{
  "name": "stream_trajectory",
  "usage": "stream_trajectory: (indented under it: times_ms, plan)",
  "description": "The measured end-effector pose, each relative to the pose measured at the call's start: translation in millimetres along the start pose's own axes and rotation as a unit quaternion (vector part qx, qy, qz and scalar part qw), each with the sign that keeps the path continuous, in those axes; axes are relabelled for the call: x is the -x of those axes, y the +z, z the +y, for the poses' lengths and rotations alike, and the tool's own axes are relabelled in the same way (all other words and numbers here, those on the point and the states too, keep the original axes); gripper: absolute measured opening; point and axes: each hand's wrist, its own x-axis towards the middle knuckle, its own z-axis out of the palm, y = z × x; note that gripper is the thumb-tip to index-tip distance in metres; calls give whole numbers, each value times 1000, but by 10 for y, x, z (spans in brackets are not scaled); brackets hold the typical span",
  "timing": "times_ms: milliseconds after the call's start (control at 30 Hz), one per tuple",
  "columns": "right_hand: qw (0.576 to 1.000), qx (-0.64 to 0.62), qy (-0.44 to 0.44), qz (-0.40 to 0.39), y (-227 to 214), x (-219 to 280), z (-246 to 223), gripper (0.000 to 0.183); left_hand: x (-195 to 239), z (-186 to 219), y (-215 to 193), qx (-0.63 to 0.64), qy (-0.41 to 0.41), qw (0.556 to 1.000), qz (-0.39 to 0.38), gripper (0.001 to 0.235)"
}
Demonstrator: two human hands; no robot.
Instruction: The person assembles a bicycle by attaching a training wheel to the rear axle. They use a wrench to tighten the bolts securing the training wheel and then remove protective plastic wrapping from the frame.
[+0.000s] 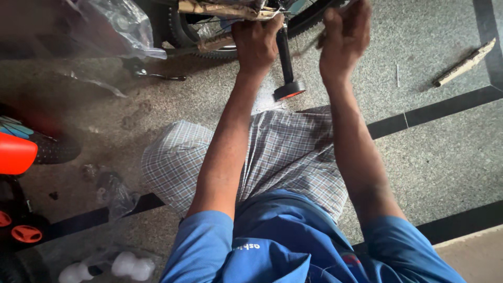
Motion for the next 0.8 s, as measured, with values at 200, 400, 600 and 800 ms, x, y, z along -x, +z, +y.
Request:
stream_trajectory:
  times_ms: [200,400,600,800]
  plan:
    - [992,-108,-60,8,273,-75,41,15,-33,10,-26,-33,-5,999,-27,44]
    - [998,-18,-68,1,295,-98,-70,15,1,1,13,-25,11,1000,7,47]
    - [996,-37,-84,-6,414,-117,-95,13,15,-46,120,-1,4,1000,4,43]
    - [976,89,-190,-62,493,-47,-11,12,35,-5,54,-29,-9,999,-27,44]
